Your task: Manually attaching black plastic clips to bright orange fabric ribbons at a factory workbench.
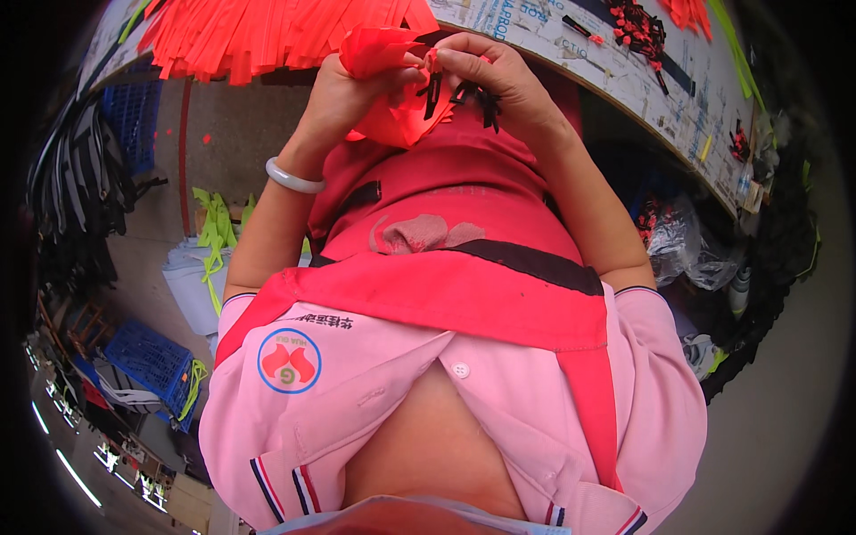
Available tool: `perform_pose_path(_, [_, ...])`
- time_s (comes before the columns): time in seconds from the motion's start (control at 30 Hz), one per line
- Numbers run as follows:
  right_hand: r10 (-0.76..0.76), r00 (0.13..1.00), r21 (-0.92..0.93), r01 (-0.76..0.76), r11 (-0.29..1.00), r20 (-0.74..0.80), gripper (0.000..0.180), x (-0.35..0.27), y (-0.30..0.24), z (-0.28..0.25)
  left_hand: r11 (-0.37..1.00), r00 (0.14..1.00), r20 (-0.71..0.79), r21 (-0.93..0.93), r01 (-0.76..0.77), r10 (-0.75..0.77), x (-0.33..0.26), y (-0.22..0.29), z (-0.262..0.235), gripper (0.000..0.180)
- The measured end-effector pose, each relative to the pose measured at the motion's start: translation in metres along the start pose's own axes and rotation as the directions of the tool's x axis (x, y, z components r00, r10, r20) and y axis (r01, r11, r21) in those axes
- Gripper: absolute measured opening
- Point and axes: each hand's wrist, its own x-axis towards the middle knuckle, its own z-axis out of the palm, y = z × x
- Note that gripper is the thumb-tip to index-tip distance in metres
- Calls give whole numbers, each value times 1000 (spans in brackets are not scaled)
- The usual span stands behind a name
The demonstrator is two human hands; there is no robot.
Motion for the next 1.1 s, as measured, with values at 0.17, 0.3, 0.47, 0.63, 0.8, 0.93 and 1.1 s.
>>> perform_pose_path(0.17, [118,990,92,-126,988,82,27,-2,-9,4,994,995,-7,-50,101,-101,1,-1,-6,14])
perform_pose_path(0.3, [-34,997,9,35,999,-67,24,2,9,7,996,997,14,-31,82,-81,1,-2,-4,14])
perform_pose_path(0.47, [-103,989,-66,96,993,-103,22,-1,8,17,999,999,-19,-11,43,-43,1,-4,3,14])
perform_pose_path(0.63, [-105,992,-65,100,993,-75,21,-2,3,17,999,1000,-3,39,8,-8,0,-2,5,13])
perform_pose_path(0.8, [-133,989,-192,119,974,-61,21,-3,0,17,998,1000,1,57,15,-15,1,-5,4,12])
perform_pose_path(0.93, [-46,998,-186,38,982,-37,22,-1,-3,15,997,1000,-11,82,6,-6,1,-8,4,11])
perform_pose_path(1.1, [6,997,-133,-16,991,-74,24,0,6,21,997,999,-33,72,26,-24,-1,-6,6,10])
